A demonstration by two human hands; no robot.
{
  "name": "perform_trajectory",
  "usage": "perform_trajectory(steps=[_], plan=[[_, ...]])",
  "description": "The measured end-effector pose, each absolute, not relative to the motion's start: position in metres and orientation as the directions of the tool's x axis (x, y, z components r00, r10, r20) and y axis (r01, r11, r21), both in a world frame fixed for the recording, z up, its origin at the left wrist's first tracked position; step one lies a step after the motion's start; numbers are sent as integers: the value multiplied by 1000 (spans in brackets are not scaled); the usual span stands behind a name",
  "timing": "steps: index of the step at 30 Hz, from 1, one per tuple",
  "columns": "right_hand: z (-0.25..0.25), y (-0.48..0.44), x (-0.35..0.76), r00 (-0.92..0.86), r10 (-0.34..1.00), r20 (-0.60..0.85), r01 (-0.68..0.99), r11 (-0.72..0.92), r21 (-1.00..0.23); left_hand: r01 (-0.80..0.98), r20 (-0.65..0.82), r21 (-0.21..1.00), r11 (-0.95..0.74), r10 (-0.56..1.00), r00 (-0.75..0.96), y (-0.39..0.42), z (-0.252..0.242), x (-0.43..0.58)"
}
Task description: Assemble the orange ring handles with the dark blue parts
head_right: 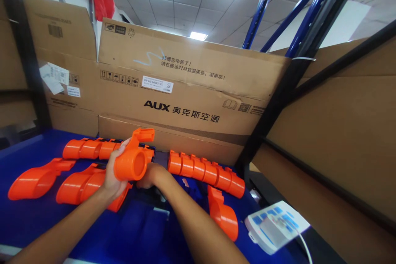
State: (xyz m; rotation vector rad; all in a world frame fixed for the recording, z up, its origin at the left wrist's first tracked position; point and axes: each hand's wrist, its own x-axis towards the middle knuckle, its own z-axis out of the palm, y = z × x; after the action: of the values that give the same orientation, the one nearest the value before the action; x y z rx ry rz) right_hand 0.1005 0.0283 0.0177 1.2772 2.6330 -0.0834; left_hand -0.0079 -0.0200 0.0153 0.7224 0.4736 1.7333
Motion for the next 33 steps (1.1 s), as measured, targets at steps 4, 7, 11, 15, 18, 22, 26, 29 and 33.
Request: perform_trajectory(steps=[4,7,11,15,18,22,26,29,33], plan=[[18,30,111,-559,796,-232,809,585,59,-720,233,636,-277,959,-163,-20,16,-9],[19,30,121,-528,817,-231,830,554,63,-723,245,635,-271,959,-144,-21,17,-9],[22,27,130,-522,825,-215,840,541,36,-713,242,648,-266,960,-138,-22,16,-8],[23,24,131,-523,834,-175,847,532,8,-704,236,660,-262,962,-137,-21,14,-7],[22,22,128,-506,850,-145,859,512,5,-704,249,660,-263,960,-125,-20,13,-6],[21,20,124,-484,867,-121,873,488,7,-704,257,661,-259,960,-112,-20,12,-6],[28,17,129,-463,880,-106,884,467,12,-696,255,670,-258,961,-111,-18,10,-6],[39,13,141,-424,899,-113,903,429,30,-697,233,680,-229,968,-91,-17,7,-6],[50,6,163,-334,928,-165,933,351,86,-699,201,700,-148,980,-6,-19,4,-3]])
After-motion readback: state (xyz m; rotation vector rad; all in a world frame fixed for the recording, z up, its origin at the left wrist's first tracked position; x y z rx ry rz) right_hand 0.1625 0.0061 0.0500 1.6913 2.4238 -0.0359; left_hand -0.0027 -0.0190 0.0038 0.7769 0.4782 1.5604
